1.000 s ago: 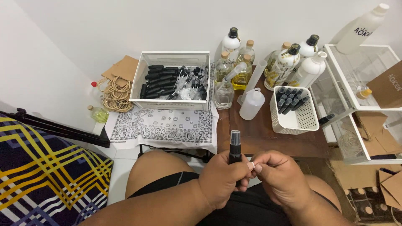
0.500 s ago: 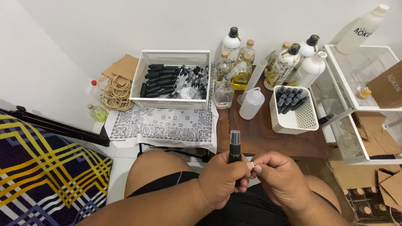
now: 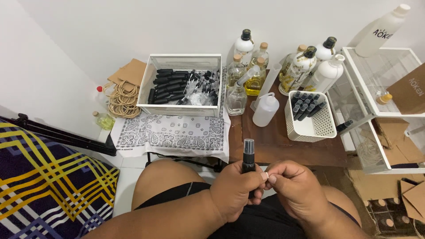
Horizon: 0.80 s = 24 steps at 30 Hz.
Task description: Assembling small perfume spray bottles by attaching spray nozzles to the bottles.
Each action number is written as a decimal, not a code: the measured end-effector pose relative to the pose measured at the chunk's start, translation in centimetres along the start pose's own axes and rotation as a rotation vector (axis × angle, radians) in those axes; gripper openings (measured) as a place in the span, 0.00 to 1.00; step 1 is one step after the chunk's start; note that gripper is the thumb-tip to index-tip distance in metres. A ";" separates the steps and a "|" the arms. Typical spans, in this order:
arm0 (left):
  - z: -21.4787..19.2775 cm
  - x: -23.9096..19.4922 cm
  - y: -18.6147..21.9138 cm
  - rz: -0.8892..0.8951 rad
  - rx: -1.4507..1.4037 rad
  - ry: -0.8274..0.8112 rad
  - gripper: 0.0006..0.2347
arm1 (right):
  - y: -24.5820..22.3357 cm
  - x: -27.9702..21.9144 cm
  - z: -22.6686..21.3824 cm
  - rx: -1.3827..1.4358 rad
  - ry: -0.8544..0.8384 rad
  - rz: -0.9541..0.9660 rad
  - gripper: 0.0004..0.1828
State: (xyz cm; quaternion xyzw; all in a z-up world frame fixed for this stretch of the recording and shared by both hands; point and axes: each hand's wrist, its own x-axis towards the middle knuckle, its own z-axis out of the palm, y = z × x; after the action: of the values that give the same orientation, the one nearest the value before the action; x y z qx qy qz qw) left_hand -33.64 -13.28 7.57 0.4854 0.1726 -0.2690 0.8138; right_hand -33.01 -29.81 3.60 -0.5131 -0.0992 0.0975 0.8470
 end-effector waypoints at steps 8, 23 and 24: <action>0.1 0.2 0.1 -0.008 0.026 -0.026 0.06 | 0.2 0.0 -0.4 -0.013 0.003 -0.016 0.04; 0.1 0.1 0.4 -0.029 0.026 -0.033 0.06 | 0.7 0.0 -1.7 -0.050 0.032 0.008 0.02; 0.1 0.1 0.4 -0.035 0.029 -0.022 0.05 | 0.5 0.1 -1.6 -0.060 0.015 0.002 0.03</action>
State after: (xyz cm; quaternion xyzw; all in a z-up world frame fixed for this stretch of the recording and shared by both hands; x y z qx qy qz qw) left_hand -33.32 -13.19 7.88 0.4908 0.1680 -0.2909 0.8039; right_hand -32.51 -30.88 2.43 -0.5392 -0.0955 0.0915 0.8317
